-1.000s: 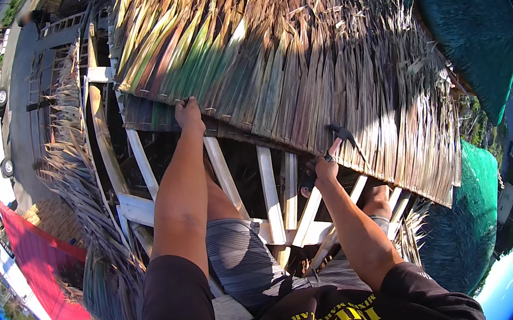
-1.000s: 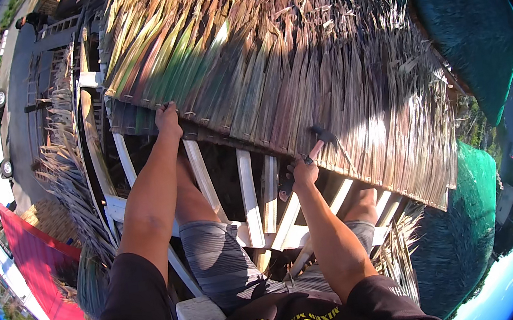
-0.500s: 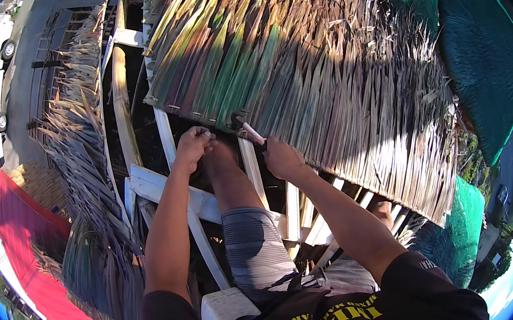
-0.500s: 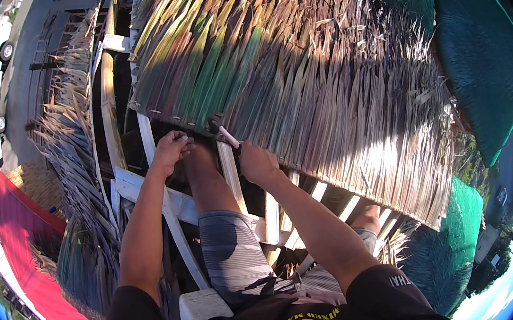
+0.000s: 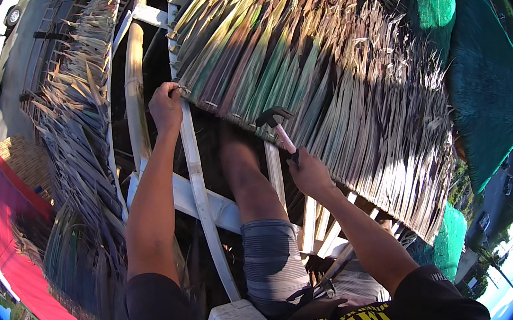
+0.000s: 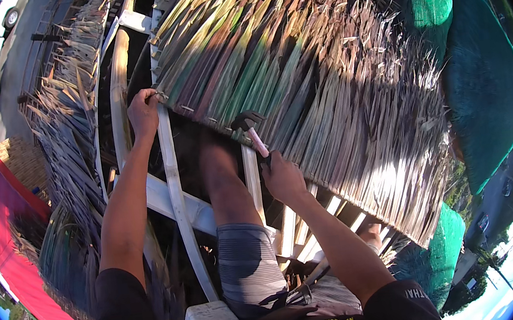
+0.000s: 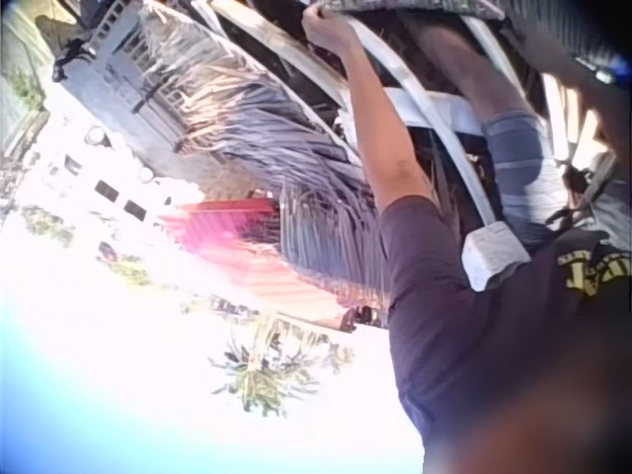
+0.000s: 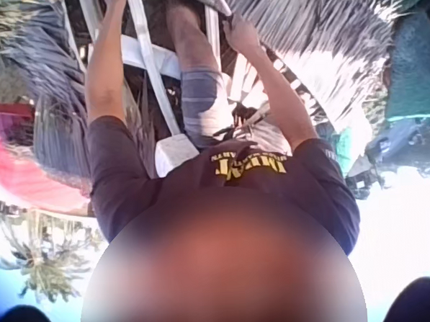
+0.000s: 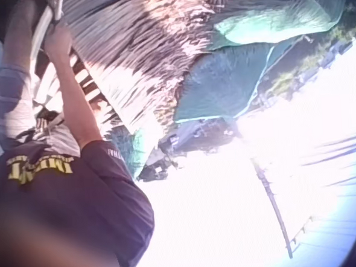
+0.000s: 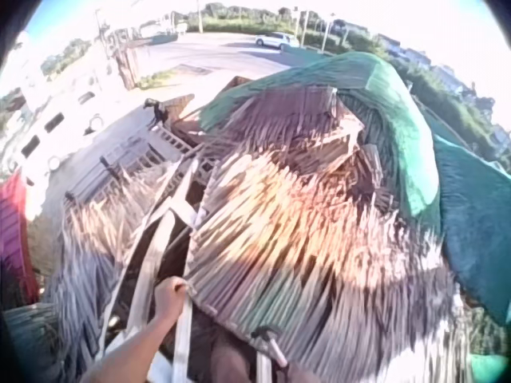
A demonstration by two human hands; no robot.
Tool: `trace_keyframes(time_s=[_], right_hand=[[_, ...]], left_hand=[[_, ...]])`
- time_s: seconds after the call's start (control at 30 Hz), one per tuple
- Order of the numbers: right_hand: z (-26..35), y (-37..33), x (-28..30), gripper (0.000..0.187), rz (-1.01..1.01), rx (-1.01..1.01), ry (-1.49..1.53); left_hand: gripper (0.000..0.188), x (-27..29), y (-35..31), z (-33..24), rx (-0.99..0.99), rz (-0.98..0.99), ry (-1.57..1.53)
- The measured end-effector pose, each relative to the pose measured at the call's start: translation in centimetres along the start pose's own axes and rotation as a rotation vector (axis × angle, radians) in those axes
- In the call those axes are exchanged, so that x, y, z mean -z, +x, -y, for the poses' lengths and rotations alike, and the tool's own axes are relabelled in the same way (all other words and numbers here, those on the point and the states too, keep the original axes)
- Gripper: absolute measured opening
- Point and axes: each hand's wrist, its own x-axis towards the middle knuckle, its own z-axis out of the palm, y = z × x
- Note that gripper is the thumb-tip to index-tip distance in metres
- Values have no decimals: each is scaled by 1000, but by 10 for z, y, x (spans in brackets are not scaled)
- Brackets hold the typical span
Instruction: The person installs thatch panels onto a white metal roof frame. They position each panel, then use a hammer to drive nails through the thatch into the frame, repeating this process across multiple sections.
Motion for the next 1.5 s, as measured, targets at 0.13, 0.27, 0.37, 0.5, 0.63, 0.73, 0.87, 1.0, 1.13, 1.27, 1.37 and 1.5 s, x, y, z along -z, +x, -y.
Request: trace_keyframes(time_s=[0.13,0.27,0.37,0.5,0.63,0.73,0.87,1.0,1.13,1.27,1.37,1.5], right_hand=[[28,12,-9,32,9,91,29],[49,27,-20,33,80,123,-62],[56,37,-23,33,102,112,-20],[57,42,-21,34,128,91,-25],[57,44,-21,35,115,111,-37],[58,44,-21,35,124,107,-35],[59,44,-21,35,136,105,-32],[60,45,-19,37,152,109,-49],[62,50,-13,37,160,92,-90],[71,48,-3,37,166,117,-58],[88,43,2,33,89,207,60],[125,43,-9,29,-104,321,289]], left_hand=[[14,-2,-44,-13,11,36,23],[13,2,-46,-6,-70,-35,23],[14,11,-43,0,137,-17,-110],[12,14,-37,8,-3,-6,-210],[15,7,-29,14,-89,125,-43],[13,4,-27,17,10,181,-25],[13,3,-28,21,-122,53,-85],[13,2,-27,26,-108,134,-58],[14,-1,-25,29,-64,137,-168],[15,-2,-27,29,-30,147,-187],[15,-2,-28,28,-2,142,-225],[17,-1,-27,28,-34,146,-185]])
